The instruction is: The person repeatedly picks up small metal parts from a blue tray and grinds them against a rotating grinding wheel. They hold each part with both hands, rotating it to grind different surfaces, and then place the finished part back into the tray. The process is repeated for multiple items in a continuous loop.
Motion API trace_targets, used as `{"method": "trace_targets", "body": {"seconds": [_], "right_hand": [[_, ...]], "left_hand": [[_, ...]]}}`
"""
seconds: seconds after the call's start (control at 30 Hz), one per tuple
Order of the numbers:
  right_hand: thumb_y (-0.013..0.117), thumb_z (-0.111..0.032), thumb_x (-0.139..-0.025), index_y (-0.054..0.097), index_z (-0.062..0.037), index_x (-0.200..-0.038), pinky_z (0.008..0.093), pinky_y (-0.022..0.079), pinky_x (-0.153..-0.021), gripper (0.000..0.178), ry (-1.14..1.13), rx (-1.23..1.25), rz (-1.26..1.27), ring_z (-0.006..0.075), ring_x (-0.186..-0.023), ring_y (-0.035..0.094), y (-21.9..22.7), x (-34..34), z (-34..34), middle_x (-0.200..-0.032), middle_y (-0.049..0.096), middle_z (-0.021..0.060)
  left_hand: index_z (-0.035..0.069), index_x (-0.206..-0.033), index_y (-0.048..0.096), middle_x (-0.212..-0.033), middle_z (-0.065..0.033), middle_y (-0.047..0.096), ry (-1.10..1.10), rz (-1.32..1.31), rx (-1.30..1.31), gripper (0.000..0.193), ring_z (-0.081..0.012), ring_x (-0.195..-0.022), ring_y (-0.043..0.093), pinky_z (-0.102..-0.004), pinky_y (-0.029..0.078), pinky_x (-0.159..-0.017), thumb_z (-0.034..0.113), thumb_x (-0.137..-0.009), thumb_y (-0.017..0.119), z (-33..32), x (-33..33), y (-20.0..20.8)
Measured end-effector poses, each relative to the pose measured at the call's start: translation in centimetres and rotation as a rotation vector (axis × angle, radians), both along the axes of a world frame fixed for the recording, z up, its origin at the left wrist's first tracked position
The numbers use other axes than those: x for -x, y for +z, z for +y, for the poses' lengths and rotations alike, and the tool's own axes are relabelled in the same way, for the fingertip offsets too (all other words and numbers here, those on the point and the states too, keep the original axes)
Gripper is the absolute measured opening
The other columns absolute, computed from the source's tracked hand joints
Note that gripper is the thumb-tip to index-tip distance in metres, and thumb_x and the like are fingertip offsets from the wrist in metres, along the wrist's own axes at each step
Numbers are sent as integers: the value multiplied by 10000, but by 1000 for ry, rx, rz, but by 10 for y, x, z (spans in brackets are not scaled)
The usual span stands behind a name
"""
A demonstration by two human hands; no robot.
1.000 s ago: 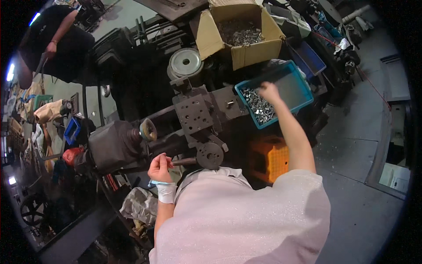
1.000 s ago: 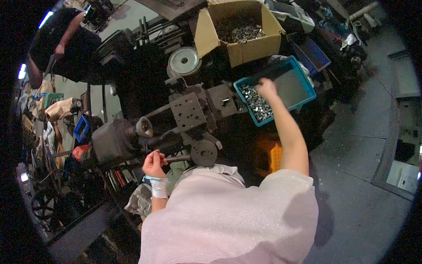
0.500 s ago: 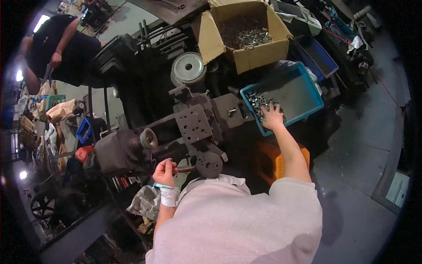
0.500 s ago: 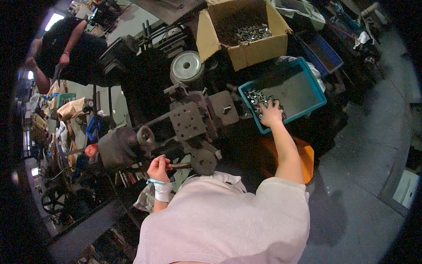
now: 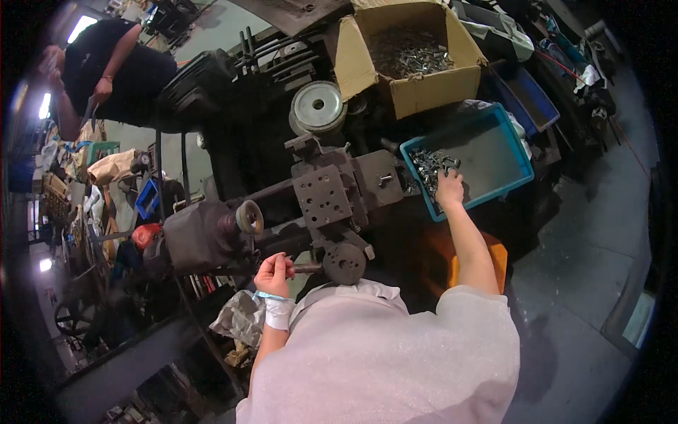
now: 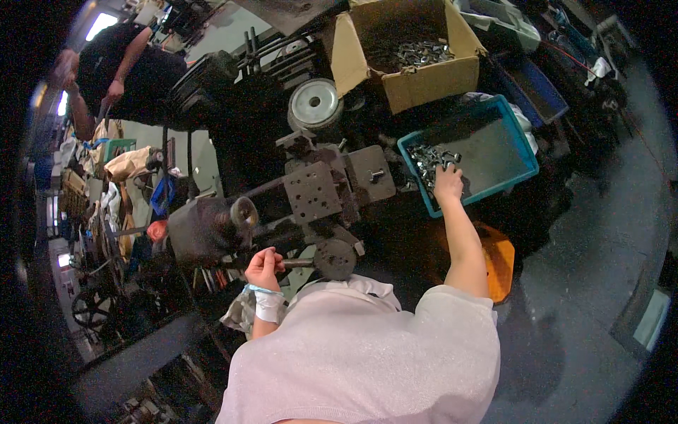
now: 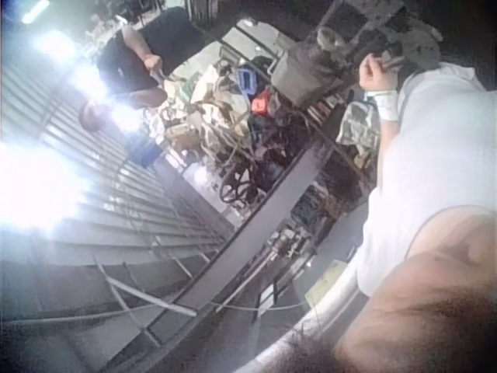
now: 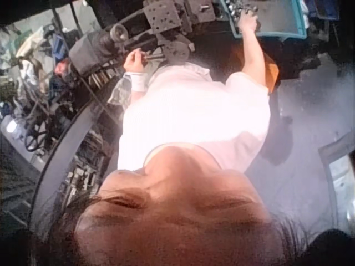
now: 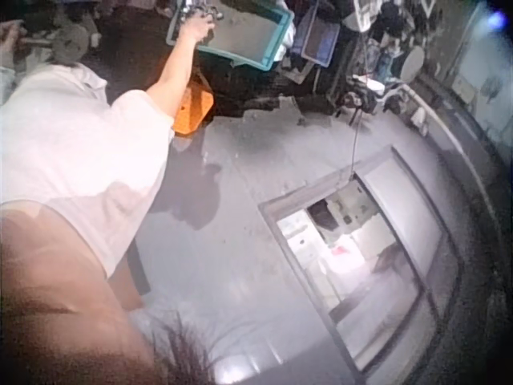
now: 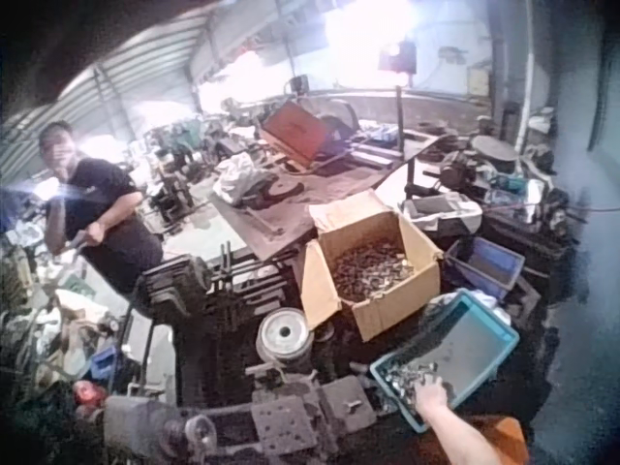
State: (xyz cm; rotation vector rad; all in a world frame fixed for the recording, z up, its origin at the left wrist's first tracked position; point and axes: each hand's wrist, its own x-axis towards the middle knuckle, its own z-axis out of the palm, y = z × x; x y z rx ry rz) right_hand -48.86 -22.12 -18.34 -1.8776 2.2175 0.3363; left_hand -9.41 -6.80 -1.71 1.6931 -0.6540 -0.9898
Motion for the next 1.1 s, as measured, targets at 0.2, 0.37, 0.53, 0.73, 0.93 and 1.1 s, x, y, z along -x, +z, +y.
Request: {"method": "trace_targets", "body": {"seconds": [0.2,0.37,0.53,0.73,0.93,1.1], "right_hand": [[578,-135,-725,488,-130,-1123,408,444,-799,407,74,-15,-9,345,-1034,438,14,-4,1,-1131,447,163],[615,-181,-671,543,-122,-1028,434,430,-802,370,45,209,-69,395,-944,492,-16,10,6,-1073,453,199],[591,-107,-629,573,-84,-980,439,428,-792,353,20,164,-223,398,-906,513,-9,21,-2,-973,499,210],[543,-18,-676,520,-40,-819,256,325,-301,146,-1179,62,-1495,158,-504,486,-68,99,-23,-656,532,61],[591,-174,-713,490,-67,-760,196,378,-364,155,-1649,-97,-2360,152,-530,503,-71,113,-24,-628,492,51],[577,-198,-759,535,-46,-766,220,443,-414,157,-1629,212,-2266,167,-569,537,-54,87,-27,-653,532,48]], "left_hand": [[-14,-865,585,-664,-48,587,61,49,-30,174,-88,-527,519,-219,440,-486,154,-841,544,13,-8,-9],[-9,-856,597,-655,-37,595,72,70,-10,174,-62,-504,501,-199,406,-456,158,-831,558,12,-8,-6],[15,-818,606,-641,-19,594,121,52,-37,147,-54,-504,512,-192,424,-469,157,-818,567,23,-10,-4],[4,-813,606,-644,-28,599,87,26,-22,151,-60,-502,519,-209,441,-466,151,-813,570,17,-11,-5],[1,-810,606,-649,-34,605,64,30,0,156,-64,-496,524,-207,439,-458,153,-815,570,17,-12,-9],[0,-811,607,-645,-32,606,48,6,2,163,-64,-495,525,-206,436,-455,159,-815,570,18,-12,-6]]}}
